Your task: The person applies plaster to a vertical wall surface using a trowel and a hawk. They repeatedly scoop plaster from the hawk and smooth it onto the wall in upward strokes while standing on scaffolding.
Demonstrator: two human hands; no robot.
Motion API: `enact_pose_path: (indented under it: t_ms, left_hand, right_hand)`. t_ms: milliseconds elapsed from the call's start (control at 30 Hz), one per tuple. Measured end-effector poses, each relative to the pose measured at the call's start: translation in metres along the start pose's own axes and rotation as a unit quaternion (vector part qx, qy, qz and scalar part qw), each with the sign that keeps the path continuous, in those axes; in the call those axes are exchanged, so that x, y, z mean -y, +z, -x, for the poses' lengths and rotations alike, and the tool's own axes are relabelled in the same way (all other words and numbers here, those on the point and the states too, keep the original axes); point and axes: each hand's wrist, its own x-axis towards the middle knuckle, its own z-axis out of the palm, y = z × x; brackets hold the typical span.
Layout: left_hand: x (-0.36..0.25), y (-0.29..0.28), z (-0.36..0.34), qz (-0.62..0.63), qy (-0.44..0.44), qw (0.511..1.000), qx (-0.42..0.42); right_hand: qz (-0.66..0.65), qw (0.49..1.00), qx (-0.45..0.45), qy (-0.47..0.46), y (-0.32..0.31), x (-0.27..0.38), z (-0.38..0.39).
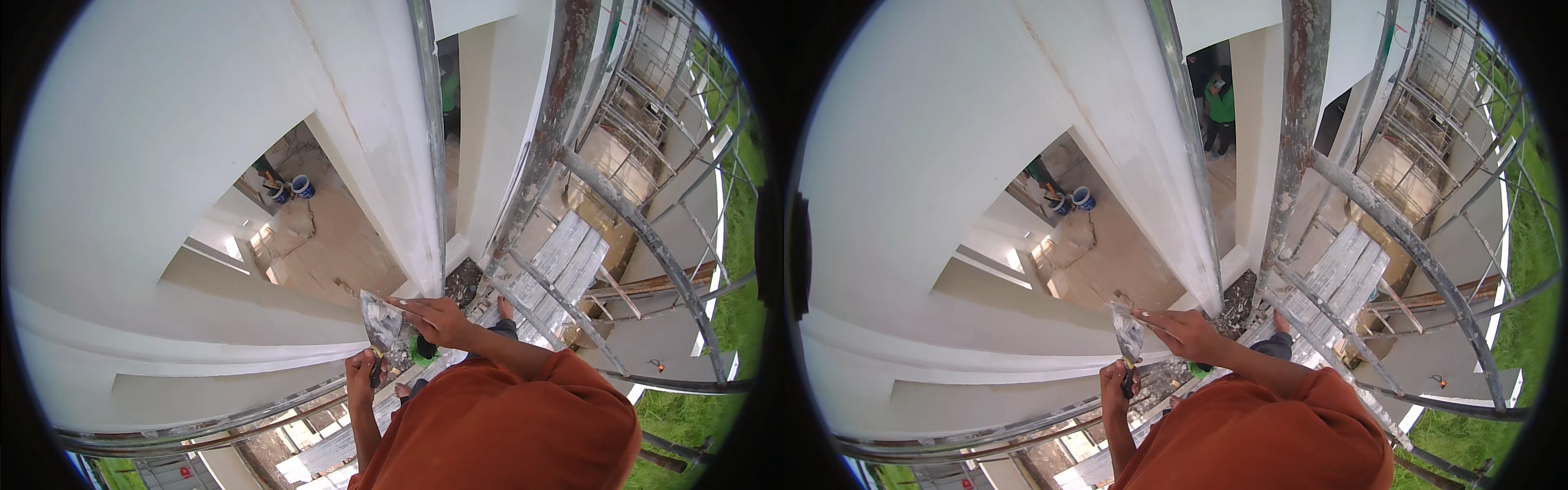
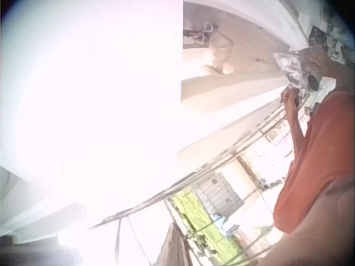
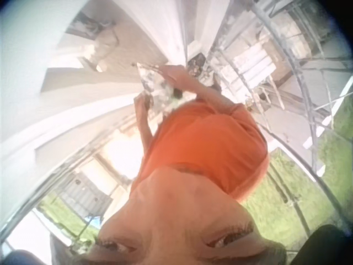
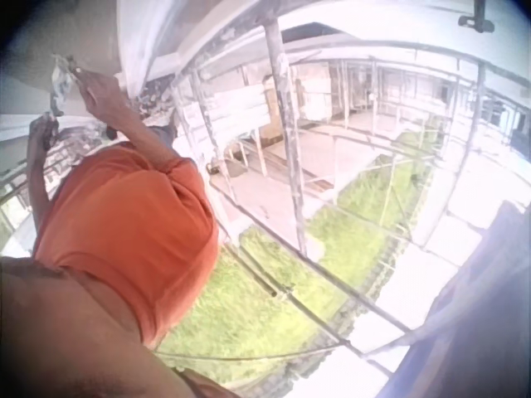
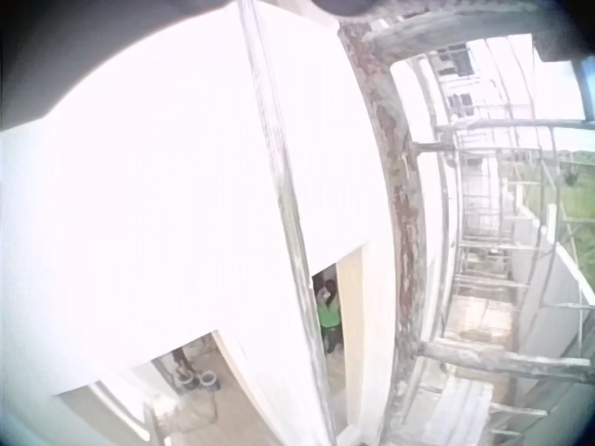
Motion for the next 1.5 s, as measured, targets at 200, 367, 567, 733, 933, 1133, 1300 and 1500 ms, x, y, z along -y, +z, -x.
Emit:
enact_pose_path:
  t_ms: [200, 367, 567, 733, 933, 1133, 1300, 1500]
  left_hand:
    - [0.005, 0.014, 0.004, -0.081, 0.012, 0.997, 0.001]
    - [0.001, 0.038, -0.008, -0.091, 0.104, 0.983, -0.124]
    - [-0.010, 0.069, -0.029, -0.273, 0.309, 0.885, -0.215]
    - [0.004, 0.052, -0.029, -0.500, 0.326, 0.777, -0.198]
    - [0.052, -0.031, 0.002, -0.611, 0.079, 0.737, -0.277]
    - [0.084, -0.065, 0.034, -0.600, 0.051, 0.733, -0.316]
    - [0.080, -0.063, 0.033, -0.591, 0.042, 0.742, -0.314]
    - [0.072, -0.058, 0.031, -0.545, 0.032, 0.768, -0.335]
  right_hand:
    - [0.044, 0.961, 0.129, 0.241, 0.018, -0.094, 0.094]
    - [-0.526, 0.682, -0.247, 0.445, 0.014, -0.074, 0.094]
    - [-0.670, 0.641, -0.166, 0.336, 0.018, -0.040, 0.038]
    - [-0.714, 0.633, -0.086, 0.286, 0.027, -0.026, -0.002]
    - [-0.613, 0.710, -0.181, 0.295, -0.023, -0.025, -0.037]
    - [-0.361, 0.876, -0.306, 0.091, -0.059, -0.021, -0.121]
    - [0.182, 0.914, -0.297, -0.208, -0.088, -0.017, -0.203]
    - [0.368, 0.831, -0.298, -0.291, -0.108, -0.016, -0.241]
